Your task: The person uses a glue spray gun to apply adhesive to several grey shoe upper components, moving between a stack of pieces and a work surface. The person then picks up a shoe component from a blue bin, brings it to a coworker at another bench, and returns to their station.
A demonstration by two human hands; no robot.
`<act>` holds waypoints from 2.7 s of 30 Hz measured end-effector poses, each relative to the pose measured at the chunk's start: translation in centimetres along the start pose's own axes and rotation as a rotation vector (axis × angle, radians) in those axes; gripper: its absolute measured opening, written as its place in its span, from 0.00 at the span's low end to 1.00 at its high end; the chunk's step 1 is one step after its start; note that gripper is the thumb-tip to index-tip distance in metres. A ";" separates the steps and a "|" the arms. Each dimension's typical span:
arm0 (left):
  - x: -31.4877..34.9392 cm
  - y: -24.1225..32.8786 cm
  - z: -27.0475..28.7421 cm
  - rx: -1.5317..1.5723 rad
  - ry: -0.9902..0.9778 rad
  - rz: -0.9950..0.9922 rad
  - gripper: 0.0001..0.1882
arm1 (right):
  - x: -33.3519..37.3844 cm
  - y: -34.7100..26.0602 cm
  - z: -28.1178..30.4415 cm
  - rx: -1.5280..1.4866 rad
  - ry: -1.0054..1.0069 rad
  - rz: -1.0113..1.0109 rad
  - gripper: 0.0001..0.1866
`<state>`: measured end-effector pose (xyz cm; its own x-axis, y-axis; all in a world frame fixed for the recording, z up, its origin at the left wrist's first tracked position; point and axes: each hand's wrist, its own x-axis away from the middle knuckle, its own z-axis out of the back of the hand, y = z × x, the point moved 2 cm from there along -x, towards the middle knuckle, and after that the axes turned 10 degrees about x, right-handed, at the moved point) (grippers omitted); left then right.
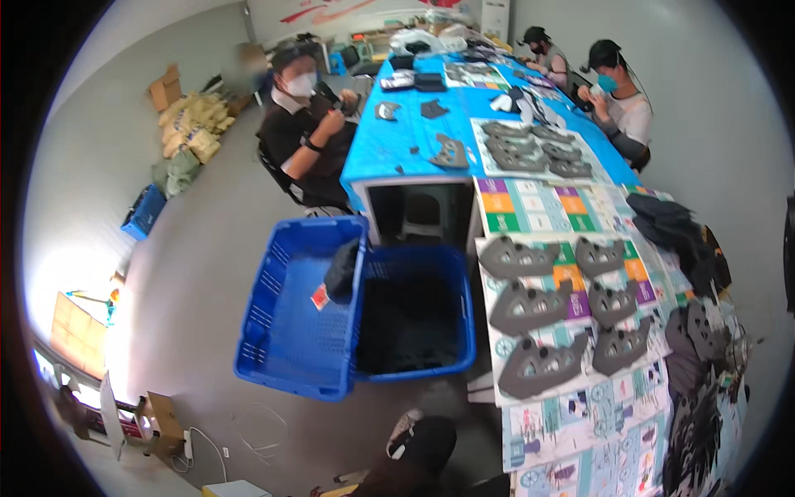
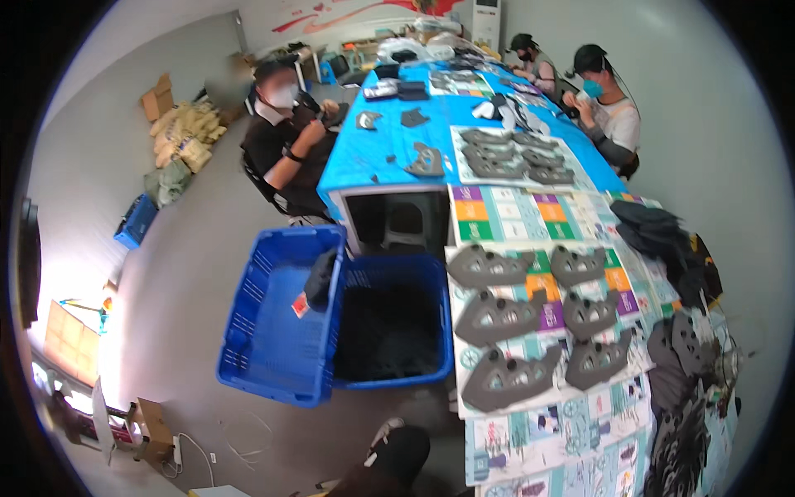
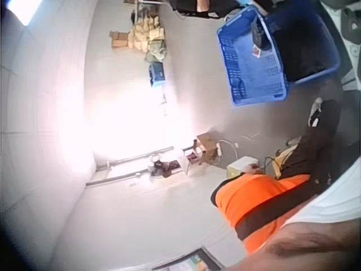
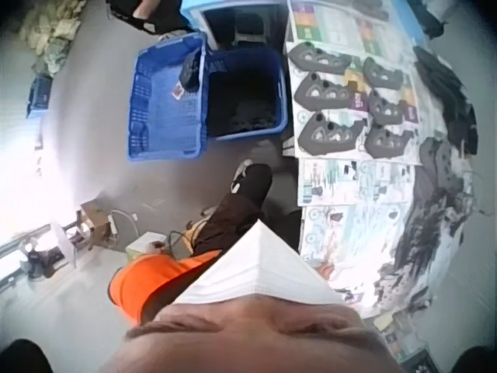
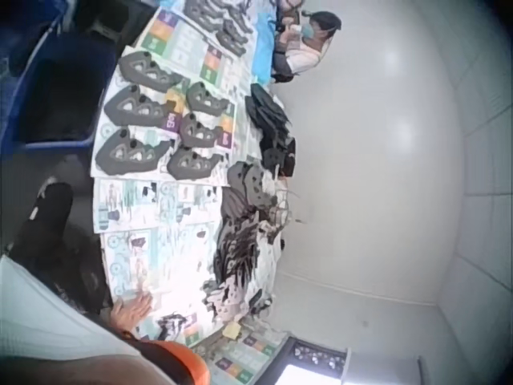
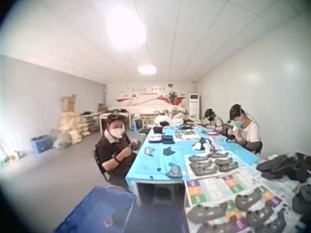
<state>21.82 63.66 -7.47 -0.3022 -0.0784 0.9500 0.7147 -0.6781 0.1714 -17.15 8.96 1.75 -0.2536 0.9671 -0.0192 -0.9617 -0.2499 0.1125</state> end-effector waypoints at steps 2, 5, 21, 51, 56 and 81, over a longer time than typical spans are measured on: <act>1.4 1.6 0.3 -0.017 0.012 -0.005 0.18 | -1.6 -2.0 3.1 -0.026 -0.008 0.016 0.43; 3.5 3.7 0.6 -0.032 0.022 -0.013 0.18 | -4.4 -4.4 7.0 -0.052 -0.039 0.037 0.39; 3.4 6.8 -0.5 -0.803 0.131 -0.729 0.17 | -12.8 -15.7 15.5 -0.380 -0.445 0.197 0.20; 10.5 7.8 8.5 0.612 0.279 -0.159 0.14 | -17.0 -54.6 43.5 -1.610 -2.299 1.249 0.36; 12.0 5.1 8.5 0.426 0.170 -0.431 0.16 | -16.1 -64.4 39.2 -1.892 -1.943 -0.054 0.32; 16.1 30.8 15.0 0.616 0.040 -0.699 0.12 | -28.5 -69.5 23.9 -2.048 -0.767 -0.837 0.17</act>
<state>48.44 52.44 17.05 -0.8032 0.1685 0.5714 0.5676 -0.0745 0.8199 59.43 -0.07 18.26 -0.2935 0.5601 0.7747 0.2619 0.8265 -0.4983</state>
